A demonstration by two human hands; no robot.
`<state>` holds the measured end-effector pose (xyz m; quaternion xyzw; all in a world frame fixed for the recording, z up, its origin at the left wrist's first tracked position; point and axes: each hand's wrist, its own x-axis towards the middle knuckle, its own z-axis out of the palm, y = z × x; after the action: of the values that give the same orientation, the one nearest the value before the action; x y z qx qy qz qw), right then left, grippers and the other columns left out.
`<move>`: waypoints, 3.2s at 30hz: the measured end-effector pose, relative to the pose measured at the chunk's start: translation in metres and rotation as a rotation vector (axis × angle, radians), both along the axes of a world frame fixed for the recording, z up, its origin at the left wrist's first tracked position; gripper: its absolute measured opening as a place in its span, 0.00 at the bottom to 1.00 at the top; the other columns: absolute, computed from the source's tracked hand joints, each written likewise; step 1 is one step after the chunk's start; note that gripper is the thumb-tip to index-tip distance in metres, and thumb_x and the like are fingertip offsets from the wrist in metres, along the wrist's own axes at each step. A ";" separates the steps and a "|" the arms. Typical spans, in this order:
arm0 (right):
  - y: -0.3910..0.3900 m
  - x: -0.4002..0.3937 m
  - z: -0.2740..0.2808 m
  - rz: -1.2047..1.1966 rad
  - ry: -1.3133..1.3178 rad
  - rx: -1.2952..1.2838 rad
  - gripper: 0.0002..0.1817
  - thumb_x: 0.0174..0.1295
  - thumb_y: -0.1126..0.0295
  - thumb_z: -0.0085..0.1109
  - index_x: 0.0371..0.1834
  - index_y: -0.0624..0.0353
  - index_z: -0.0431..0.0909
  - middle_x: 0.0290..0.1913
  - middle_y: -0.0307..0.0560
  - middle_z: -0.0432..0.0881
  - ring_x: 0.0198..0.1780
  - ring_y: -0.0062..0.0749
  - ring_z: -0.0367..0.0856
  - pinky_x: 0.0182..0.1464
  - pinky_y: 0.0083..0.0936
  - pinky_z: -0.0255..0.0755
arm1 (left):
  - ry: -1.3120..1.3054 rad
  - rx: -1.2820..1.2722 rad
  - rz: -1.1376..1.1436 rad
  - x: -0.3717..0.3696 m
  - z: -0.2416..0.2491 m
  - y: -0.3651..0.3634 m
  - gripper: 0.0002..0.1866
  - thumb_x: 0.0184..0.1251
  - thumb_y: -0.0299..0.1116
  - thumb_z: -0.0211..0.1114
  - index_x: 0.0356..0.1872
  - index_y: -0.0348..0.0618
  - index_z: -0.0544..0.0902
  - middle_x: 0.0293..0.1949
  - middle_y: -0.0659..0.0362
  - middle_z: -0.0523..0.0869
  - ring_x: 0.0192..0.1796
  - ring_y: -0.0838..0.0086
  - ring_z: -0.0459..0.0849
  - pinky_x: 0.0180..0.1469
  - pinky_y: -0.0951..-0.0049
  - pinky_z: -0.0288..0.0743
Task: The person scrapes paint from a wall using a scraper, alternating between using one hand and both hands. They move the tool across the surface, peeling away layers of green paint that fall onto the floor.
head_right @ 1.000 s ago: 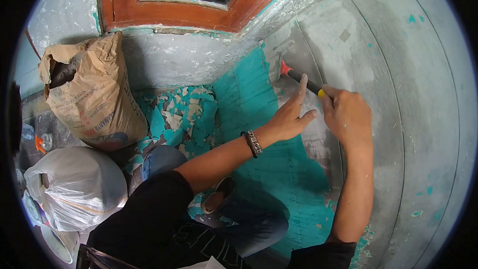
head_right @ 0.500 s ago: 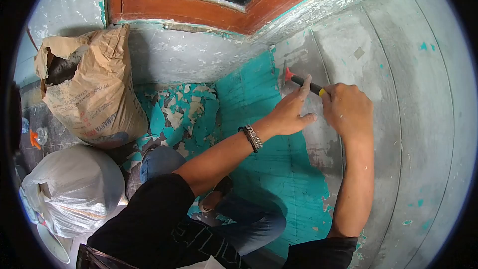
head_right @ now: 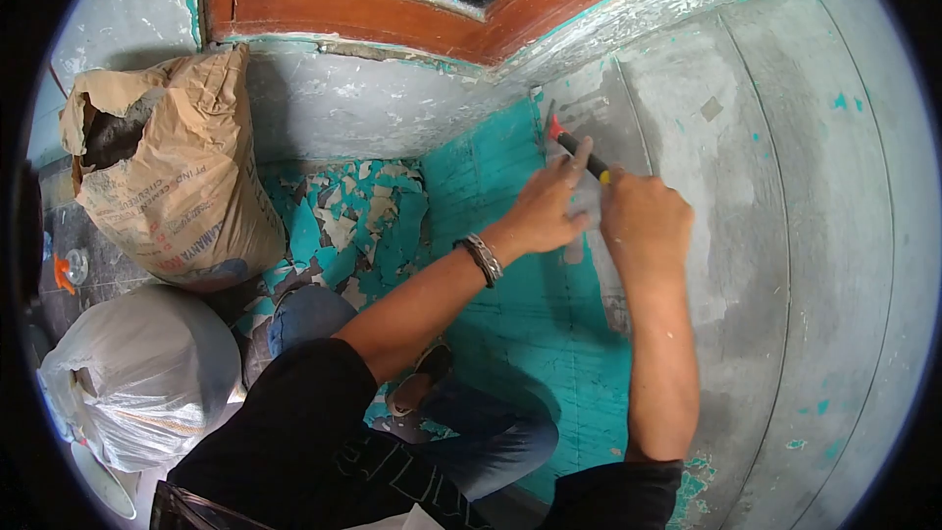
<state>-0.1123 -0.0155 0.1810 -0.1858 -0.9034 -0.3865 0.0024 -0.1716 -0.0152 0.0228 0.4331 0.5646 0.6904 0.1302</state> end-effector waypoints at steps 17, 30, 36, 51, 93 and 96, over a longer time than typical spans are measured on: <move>0.041 0.103 -0.104 -0.360 0.857 -1.527 0.26 0.70 0.74 0.46 0.72 0.56 0.59 0.49 0.48 0.79 0.30 0.22 0.76 0.26 0.19 0.71 | -0.019 0.006 -0.072 0.051 -0.040 0.027 0.40 0.68 0.37 0.51 0.73 0.29 0.41 0.64 0.31 0.63 0.66 0.48 0.67 0.66 0.61 0.63; 0.028 0.073 -0.156 0.044 0.736 -0.980 0.24 0.70 0.77 0.45 0.70 0.64 0.63 0.62 0.61 0.75 0.59 0.44 0.78 0.57 0.32 0.72 | -0.481 0.124 -0.052 0.039 -0.046 0.028 0.36 0.73 0.35 0.47 0.73 0.28 0.41 0.55 0.30 0.75 0.54 0.53 0.80 0.57 0.64 0.71; 0.034 0.043 -0.166 -0.081 0.697 -0.971 0.24 0.69 0.77 0.44 0.69 0.64 0.64 0.61 0.63 0.75 0.60 0.49 0.77 0.57 0.33 0.71 | -0.469 0.138 -0.025 0.010 -0.056 0.033 0.36 0.71 0.32 0.46 0.73 0.29 0.41 0.44 0.32 0.80 0.40 0.53 0.83 0.46 0.63 0.74; 0.026 0.047 -0.195 0.024 0.772 -0.957 0.25 0.68 0.78 0.45 0.70 0.67 0.62 0.62 0.62 0.75 0.60 0.46 0.78 0.57 0.33 0.71 | -0.464 0.108 -0.078 0.013 -0.080 0.029 0.36 0.73 0.33 0.48 0.75 0.34 0.41 0.26 0.59 0.75 0.28 0.76 0.73 0.34 0.73 0.71; 0.031 0.023 -0.267 -0.084 1.167 -1.780 0.30 0.71 0.67 0.51 0.73 0.62 0.54 0.57 0.47 0.74 0.45 0.20 0.77 0.38 0.17 0.73 | -0.295 -0.081 -0.073 -0.016 -0.112 0.023 0.37 0.74 0.37 0.48 0.76 0.41 0.38 0.40 0.42 0.81 0.38 0.54 0.82 0.46 0.60 0.73; 0.057 0.040 -0.278 0.303 1.201 -1.723 0.28 0.71 0.69 0.48 0.72 0.66 0.55 0.60 0.49 0.72 0.49 0.26 0.77 0.45 0.19 0.73 | -0.293 -0.039 -0.058 0.006 -0.087 0.024 0.37 0.74 0.37 0.48 0.76 0.42 0.38 0.41 0.42 0.82 0.37 0.52 0.82 0.44 0.59 0.73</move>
<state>-0.0718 0.0417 -0.0968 -0.1708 -0.7367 0.5437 0.3640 -0.1653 0.0090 -0.0640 0.3412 0.5403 0.7310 0.2394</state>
